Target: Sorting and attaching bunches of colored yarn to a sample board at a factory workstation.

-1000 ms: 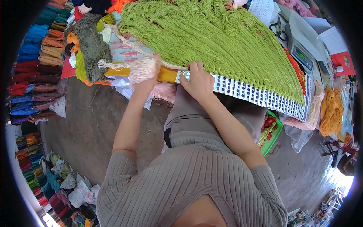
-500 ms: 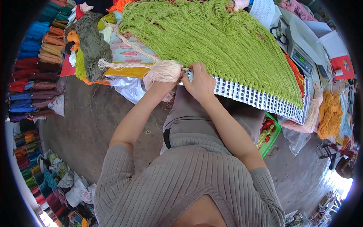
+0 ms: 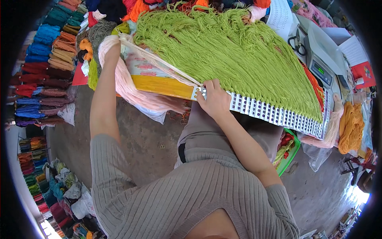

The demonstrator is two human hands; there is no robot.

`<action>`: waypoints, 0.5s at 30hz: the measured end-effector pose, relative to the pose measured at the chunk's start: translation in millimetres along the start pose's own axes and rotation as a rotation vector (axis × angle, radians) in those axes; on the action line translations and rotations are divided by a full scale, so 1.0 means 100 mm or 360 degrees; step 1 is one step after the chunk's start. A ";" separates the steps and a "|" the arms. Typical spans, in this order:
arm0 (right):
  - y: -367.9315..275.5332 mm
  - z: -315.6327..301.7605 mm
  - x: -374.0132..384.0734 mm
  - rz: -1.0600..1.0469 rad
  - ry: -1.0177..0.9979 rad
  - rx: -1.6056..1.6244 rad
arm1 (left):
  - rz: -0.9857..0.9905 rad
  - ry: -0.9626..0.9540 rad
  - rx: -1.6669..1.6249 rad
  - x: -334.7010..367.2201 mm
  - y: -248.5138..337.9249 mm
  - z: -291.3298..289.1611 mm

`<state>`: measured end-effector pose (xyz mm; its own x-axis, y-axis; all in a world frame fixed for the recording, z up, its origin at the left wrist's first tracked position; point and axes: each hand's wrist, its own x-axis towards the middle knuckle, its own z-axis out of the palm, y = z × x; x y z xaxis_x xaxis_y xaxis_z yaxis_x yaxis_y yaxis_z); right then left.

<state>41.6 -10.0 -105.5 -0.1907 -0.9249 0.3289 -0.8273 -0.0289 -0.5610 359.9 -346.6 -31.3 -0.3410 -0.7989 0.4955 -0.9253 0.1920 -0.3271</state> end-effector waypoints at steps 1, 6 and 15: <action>-0.02 0.00 0.00 -0.0017 0.0005 0.0008 | -0.0037 -0.0010 0.0098 0.09 -0.12 0.00; -0.03 0.00 0.00 0.0025 -0.0046 0.0014 | -0.0259 -0.0546 0.0028 0.06 -0.24 0.15; 0.04 -0.05 0.00 0.0099 0.0001 0.0237 | -0.0603 -0.1275 -0.3982 -1.24 1.11 -1.45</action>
<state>34.9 -8.5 -103.7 -0.2394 -0.9264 0.2907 -0.7266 -0.0277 -0.6865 275.6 -144.2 -12.2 -0.6379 -0.7660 -0.0795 0.3934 -0.4129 0.8214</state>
